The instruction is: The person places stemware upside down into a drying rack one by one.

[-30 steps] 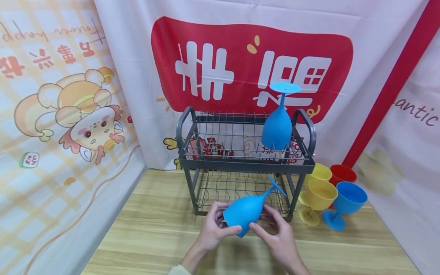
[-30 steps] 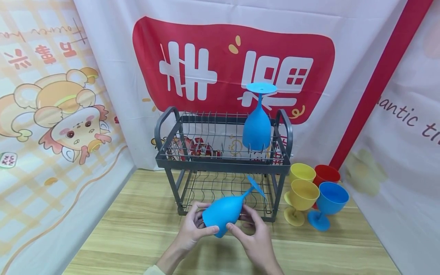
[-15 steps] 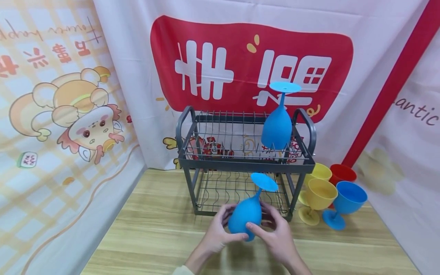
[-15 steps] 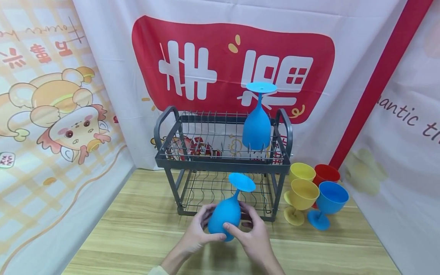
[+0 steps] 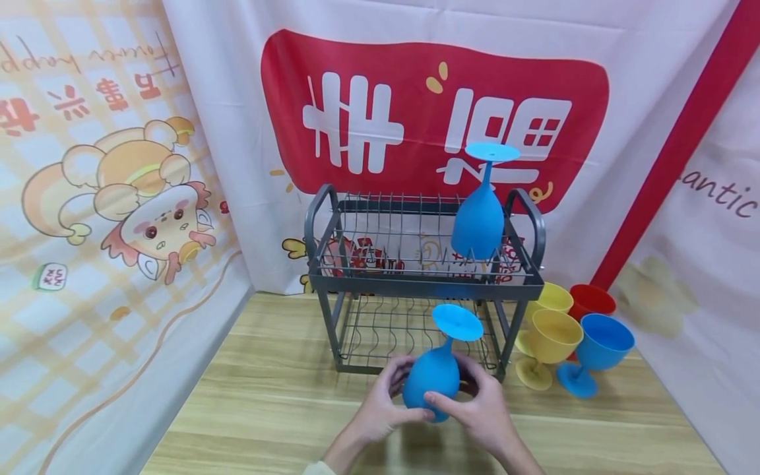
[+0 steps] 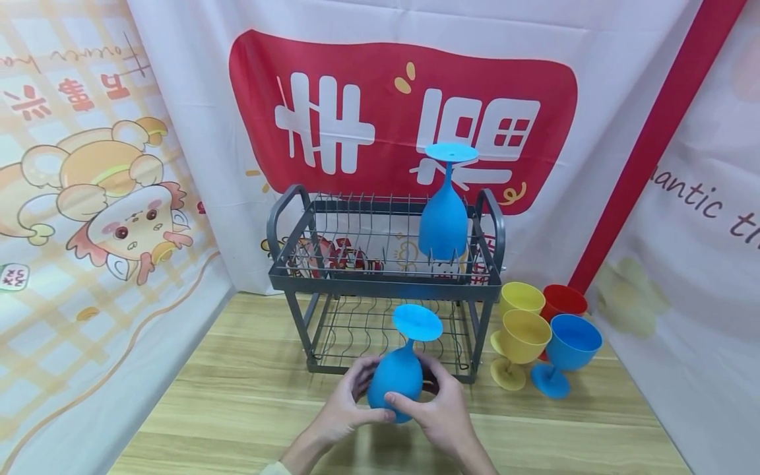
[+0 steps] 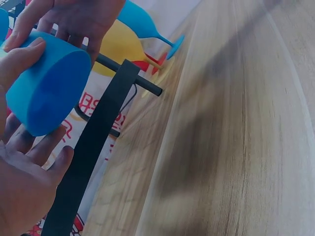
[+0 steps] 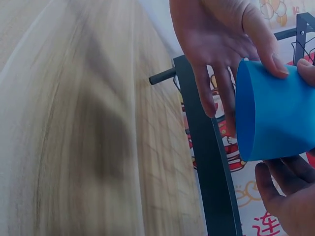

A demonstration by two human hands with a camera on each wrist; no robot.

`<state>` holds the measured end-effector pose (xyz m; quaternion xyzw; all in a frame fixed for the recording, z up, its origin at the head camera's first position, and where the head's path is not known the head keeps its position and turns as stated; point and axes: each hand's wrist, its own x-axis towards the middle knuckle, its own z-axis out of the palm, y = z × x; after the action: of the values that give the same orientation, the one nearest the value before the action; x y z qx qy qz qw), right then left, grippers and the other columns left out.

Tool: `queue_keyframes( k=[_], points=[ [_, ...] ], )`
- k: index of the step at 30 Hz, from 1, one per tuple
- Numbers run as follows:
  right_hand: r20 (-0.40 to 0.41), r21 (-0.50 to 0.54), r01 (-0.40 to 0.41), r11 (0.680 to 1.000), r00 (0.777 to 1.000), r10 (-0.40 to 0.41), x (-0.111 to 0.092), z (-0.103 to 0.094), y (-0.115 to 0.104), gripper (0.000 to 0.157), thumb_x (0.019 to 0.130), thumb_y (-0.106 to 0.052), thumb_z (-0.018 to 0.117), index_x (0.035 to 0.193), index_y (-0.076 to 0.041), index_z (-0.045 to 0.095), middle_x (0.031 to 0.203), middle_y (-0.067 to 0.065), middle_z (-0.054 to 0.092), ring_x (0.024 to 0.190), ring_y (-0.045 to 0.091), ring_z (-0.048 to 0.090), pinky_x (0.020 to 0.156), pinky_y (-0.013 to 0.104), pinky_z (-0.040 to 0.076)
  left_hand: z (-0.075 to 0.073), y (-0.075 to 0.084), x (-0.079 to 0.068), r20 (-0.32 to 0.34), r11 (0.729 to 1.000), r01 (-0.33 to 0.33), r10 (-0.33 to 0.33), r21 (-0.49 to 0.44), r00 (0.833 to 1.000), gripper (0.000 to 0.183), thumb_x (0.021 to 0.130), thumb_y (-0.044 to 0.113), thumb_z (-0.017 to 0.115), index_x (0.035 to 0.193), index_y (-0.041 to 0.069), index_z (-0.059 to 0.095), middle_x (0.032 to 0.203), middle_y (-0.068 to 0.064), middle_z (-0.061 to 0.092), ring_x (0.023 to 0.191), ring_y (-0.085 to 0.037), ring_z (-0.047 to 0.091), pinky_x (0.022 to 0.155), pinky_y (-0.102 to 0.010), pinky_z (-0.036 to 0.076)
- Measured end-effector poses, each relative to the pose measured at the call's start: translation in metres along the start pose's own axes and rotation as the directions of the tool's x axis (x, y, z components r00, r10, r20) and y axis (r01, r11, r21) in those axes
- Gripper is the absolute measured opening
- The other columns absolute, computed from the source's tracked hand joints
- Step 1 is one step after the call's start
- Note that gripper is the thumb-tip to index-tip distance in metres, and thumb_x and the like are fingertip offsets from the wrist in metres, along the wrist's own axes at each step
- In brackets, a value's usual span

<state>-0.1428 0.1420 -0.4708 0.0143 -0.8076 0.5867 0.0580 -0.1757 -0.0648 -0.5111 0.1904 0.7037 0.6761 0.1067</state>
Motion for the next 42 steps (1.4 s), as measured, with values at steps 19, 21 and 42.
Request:
queue_keyframes(
  k=[19, 21, 42],
  points=[
    [-0.038, -0.247, -0.162, 0.955, 0.987, 0.157, -0.01, -0.059, 0.016, 0.096, 0.083, -0.05, 0.089, 0.158, -0.011, 0.044, 0.155, 0.024, 0.055, 0.136, 0.046, 0.059, 0.11, 0.059, 0.055, -0.09, 0.097, 0.014, -0.737, 0.929, -0.356, 0.31, 0.101, 0.601, 0.044, 0.105, 0.012, 0.062, 0.148, 0.005, 0.053, 0.145, -0.001, 0.06, 0.133, -0.017, 0.053, 0.11, -0.02, 0.045],
    [-0.04, -0.266, -0.169, 0.949, 0.986, 0.164, -0.011, -0.065, 0.02, 0.098, 0.083, -0.052, 0.088, 0.159, -0.009, 0.042, 0.156, 0.025, 0.054, 0.136, 0.047, 0.058, 0.11, 0.06, 0.054, -0.099, 0.111, 0.015, -0.7, 0.918, -0.378, 0.348, 0.12, 0.624, 0.05, 0.104, 0.013, 0.063, 0.153, 0.009, 0.051, 0.153, 0.0, 0.057, 0.142, -0.019, 0.049, 0.115, -0.024, 0.043],
    [-0.133, -0.323, -0.144, 0.935, 0.985, 0.105, -0.011, -0.112, 0.027, 0.104, 0.091, -0.05, 0.082, 0.165, -0.002, 0.028, 0.161, 0.031, 0.043, 0.137, 0.056, 0.051, 0.111, 0.068, 0.047, -0.116, 0.148, 0.043, -0.495, 0.91, -0.411, 0.381, 0.052, 0.781, 0.063, 0.103, 0.012, 0.065, 0.162, 0.021, 0.043, 0.161, -0.003, 0.053, 0.15, -0.027, 0.05, 0.114, -0.022, 0.05]
  ],
)
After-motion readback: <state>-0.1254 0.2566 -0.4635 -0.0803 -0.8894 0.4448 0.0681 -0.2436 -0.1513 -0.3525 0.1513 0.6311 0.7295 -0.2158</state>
